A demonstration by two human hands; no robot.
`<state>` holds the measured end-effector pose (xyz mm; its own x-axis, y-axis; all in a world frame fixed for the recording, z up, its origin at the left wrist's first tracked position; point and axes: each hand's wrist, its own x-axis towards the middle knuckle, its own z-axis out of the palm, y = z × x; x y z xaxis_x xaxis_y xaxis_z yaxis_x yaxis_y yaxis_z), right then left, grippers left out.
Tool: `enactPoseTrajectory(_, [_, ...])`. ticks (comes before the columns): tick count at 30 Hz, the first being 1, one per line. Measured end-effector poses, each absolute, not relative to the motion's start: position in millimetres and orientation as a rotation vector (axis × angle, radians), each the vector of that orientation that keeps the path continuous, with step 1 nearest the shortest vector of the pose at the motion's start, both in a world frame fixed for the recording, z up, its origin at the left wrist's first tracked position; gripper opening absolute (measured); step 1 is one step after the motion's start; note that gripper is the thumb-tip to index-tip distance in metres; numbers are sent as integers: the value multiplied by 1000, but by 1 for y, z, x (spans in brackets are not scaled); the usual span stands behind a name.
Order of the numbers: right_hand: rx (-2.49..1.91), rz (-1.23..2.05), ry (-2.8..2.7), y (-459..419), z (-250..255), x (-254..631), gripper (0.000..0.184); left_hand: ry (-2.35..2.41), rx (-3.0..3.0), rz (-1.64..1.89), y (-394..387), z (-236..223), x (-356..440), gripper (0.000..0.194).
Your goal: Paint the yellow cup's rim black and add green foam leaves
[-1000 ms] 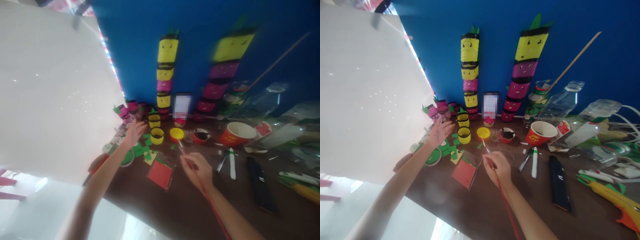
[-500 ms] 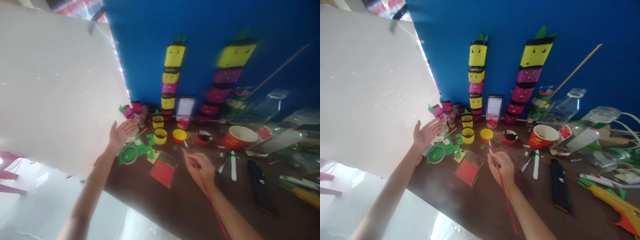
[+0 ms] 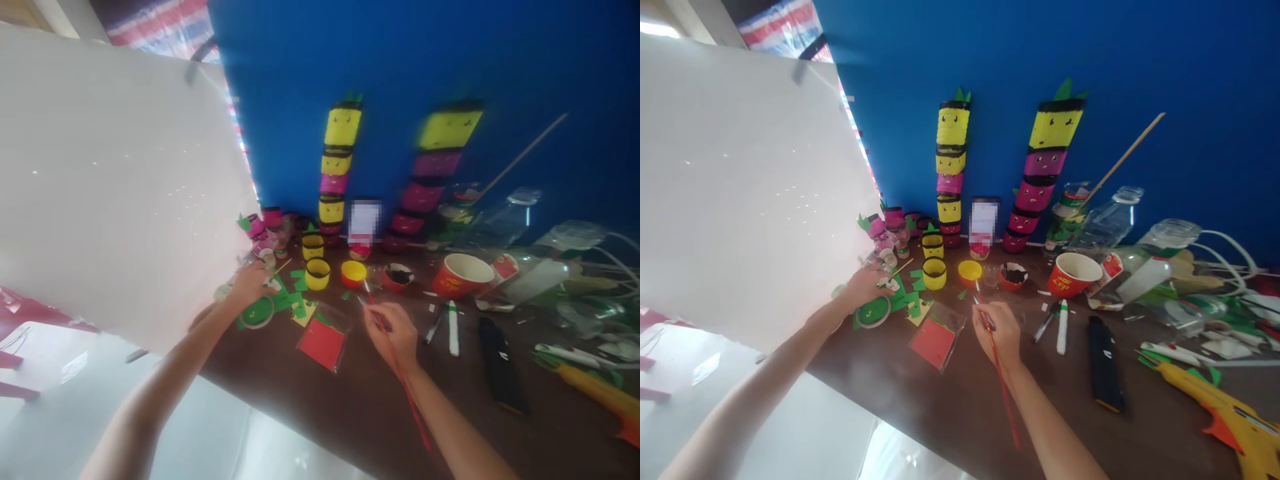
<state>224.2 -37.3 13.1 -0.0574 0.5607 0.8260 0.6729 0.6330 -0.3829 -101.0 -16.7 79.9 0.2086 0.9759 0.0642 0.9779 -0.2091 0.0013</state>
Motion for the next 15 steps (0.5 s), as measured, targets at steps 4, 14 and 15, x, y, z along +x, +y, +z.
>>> enactPoseTrajectory(4, [-1020,-92,-1712,-37,13,225,4,-2032,-2215,-24,-11,86,-106,45])
enactPoseTrajectory(14, [-1005,-74,-1715,-39,17,226,5,-2086,-2214,143,-7,89,-105,25])
enactPoseTrajectory(15, [-996,-78,-1723,-39,18,227,5,-2080,-2222,123,-7,89,-105,24])
